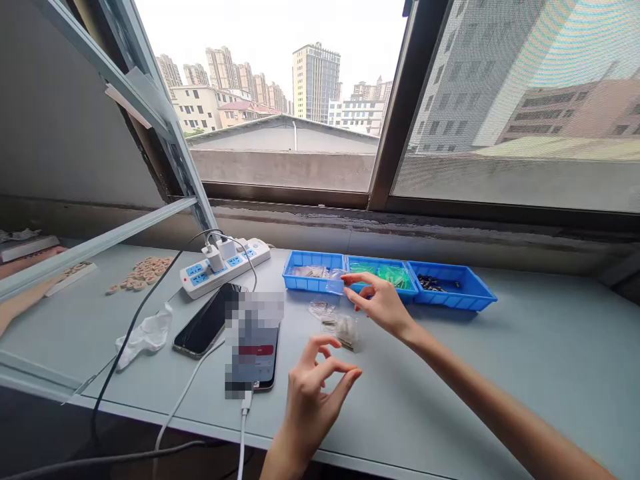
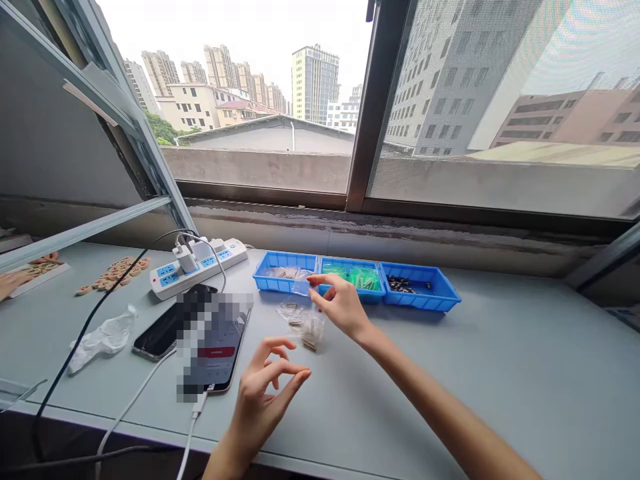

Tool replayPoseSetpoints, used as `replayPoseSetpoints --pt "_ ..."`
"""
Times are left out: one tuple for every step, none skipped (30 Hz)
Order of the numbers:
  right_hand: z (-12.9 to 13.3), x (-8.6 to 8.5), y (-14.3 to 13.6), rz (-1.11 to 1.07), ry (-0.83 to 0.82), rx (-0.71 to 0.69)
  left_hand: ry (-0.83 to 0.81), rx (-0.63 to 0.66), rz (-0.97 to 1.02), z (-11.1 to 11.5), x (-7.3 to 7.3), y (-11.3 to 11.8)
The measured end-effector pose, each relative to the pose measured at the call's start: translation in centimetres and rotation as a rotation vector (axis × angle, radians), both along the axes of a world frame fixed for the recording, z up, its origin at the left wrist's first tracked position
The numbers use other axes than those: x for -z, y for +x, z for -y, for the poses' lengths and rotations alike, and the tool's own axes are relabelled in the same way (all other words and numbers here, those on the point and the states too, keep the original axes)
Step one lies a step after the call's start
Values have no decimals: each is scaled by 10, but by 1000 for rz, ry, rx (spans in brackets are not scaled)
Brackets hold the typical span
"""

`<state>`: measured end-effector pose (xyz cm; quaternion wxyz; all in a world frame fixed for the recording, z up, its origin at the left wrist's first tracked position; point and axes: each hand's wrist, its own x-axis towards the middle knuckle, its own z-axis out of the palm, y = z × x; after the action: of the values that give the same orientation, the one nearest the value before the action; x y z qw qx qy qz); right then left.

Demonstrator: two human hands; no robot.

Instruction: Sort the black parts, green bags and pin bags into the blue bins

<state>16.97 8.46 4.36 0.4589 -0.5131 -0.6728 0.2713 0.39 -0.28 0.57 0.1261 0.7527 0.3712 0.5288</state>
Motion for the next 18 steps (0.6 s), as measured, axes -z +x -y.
replayPoseSetpoints --pt "-6 -3 -4 13 -11 7 2 4 2 0 0 0" --pt "-12 -5 -7 30 -25 26 2 7 1 0 0 -1" --pt "-17 -8 -9 53 -43 41 4 8 0 -1 0 -1" --pt "-22 -11 -10 69 -57 45 7 8 -1 -1 1 -2" --pt "-25 -14 -10 85 -70 44 11 7 -3 -1 1 -2" --pt "-26 -16 -9 93 -78 41 14 6 -5 -1 1 -3" --pt "-25 -17 -7 101 -73 37 17 7 -6 -2 2 -3" --pt "-22 -18 -4 123 -58 33 22 11 -5 -2 2 -3" --pt "-18 -18 0 162 -37 26 28 15 -4 -2 3 -2" --pt "-12 -17 3 219 -13 21 35 19 -3 -3 3 -2" --pt "-5 -15 6 301 4 13 44 21 -1 -3 4 -2" --pt "2 -13 9 392 5 11 51 23 0 -4 4 -1" --pt "9 -9 11 479 -5 19 57 23 0 -4 4 -1" --pt "15 -5 13 552 -26 27 60 23 -2 -5 5 -1" --pt "21 -1 13 606 -53 28 62 26 -4 -5 5 -1" --pt "25 3 13 642 -79 24 61 30 -8 -5 5 -1" --pt "29 7 13 662 -104 16 59 35 -13 -5 4 -1" --pt "31 10 12 666 -126 7 58 38 -17 -4 4 -1"
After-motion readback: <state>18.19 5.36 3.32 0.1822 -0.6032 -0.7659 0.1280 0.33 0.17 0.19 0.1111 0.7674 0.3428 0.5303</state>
